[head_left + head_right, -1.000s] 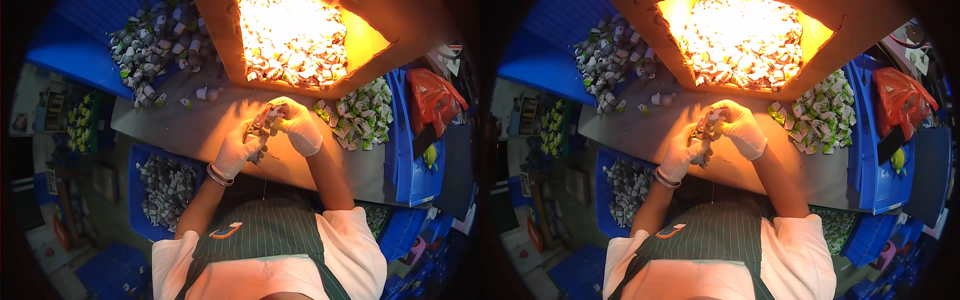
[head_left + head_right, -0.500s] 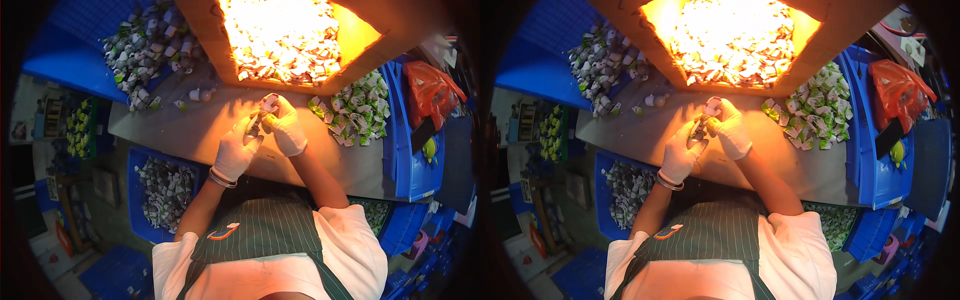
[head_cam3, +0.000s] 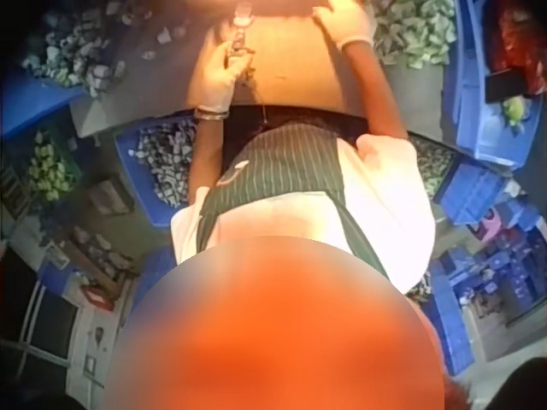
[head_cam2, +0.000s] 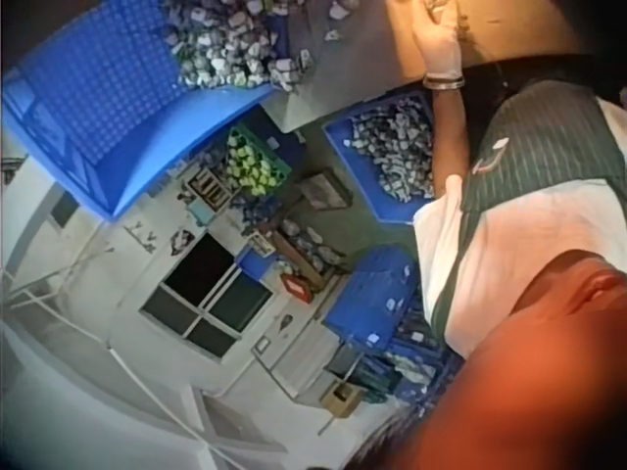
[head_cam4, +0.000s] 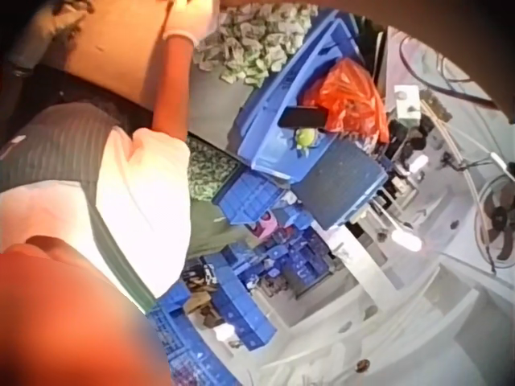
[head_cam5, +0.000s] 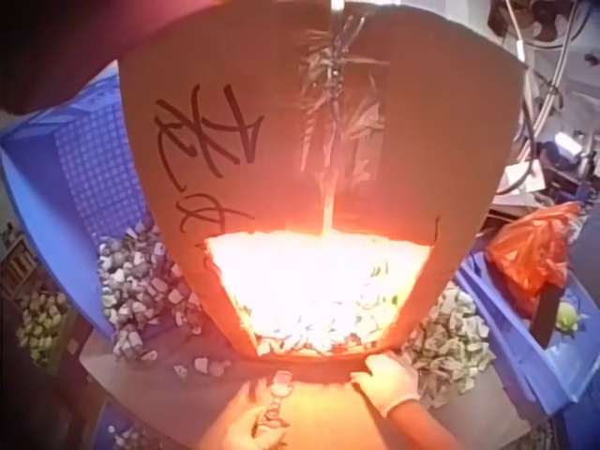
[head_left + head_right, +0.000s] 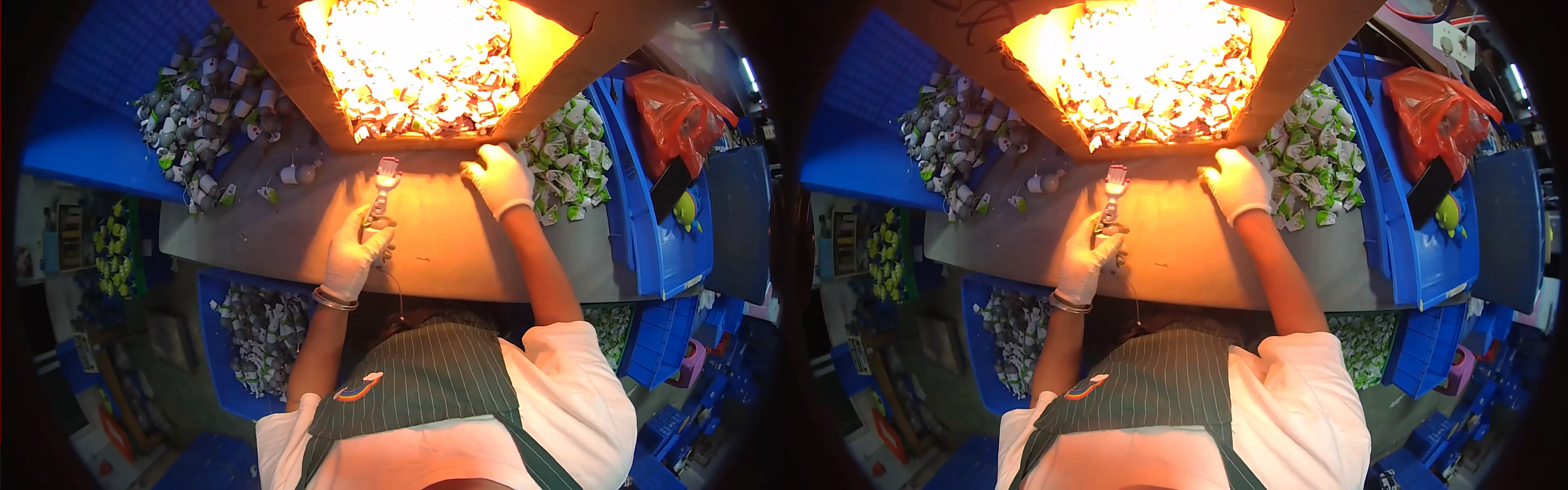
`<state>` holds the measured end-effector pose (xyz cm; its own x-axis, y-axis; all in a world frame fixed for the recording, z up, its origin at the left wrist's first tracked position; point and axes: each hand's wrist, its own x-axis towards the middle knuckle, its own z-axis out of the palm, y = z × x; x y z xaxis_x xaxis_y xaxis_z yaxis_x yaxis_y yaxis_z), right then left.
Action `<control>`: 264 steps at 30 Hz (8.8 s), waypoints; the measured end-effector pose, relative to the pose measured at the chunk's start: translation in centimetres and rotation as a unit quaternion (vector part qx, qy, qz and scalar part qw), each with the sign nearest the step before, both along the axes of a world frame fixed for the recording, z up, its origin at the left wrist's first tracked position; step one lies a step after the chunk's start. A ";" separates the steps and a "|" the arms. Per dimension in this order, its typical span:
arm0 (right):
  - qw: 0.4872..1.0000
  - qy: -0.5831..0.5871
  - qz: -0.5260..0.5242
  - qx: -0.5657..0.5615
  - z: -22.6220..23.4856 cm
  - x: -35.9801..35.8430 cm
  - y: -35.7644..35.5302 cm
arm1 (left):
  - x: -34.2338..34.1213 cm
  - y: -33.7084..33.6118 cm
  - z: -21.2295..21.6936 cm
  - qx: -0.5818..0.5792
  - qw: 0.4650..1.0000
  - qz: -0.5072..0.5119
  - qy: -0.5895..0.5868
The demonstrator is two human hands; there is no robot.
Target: Sorting and grouping small white and green toy parts under a bright inspection light.
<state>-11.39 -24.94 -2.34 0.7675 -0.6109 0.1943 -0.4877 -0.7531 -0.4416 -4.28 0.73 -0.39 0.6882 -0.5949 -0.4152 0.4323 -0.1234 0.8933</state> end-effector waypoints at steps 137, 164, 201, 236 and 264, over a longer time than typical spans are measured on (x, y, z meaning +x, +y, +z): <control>0.726 -0.133 0.136 0.661 3.9 4.0 10.6 | 1.1 3.7 3.1 -0.005 0.995 -0.061 0.079; 0.625 0.029 0.156 0.765 3.6 2.0 11.1 | 1.3 2.8 0.9 0.113 0.924 0.001 -0.365; 0.880 -0.114 0.324 0.328 0.9 3.9 10.9 | 0.8 2.4 1.5 0.105 0.933 -0.051 -0.340; 0.602 -0.169 0.219 0.749 3.1 4.6 7.8 | 1.0 1.2 2.0 -0.143 0.988 0.010 0.059; 0.705 -0.204 0.189 0.653 2.6 4.1 9.9 | 0.4 0.3 3.0 0.005 0.999 -0.033 -0.029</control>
<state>-7.30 -15.01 0.29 0.9662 -0.2403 -0.0935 0.0060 0.3834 -0.9236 -3.89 1.05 2.61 0.6711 -0.6352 -0.3823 0.3701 -0.1597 0.9152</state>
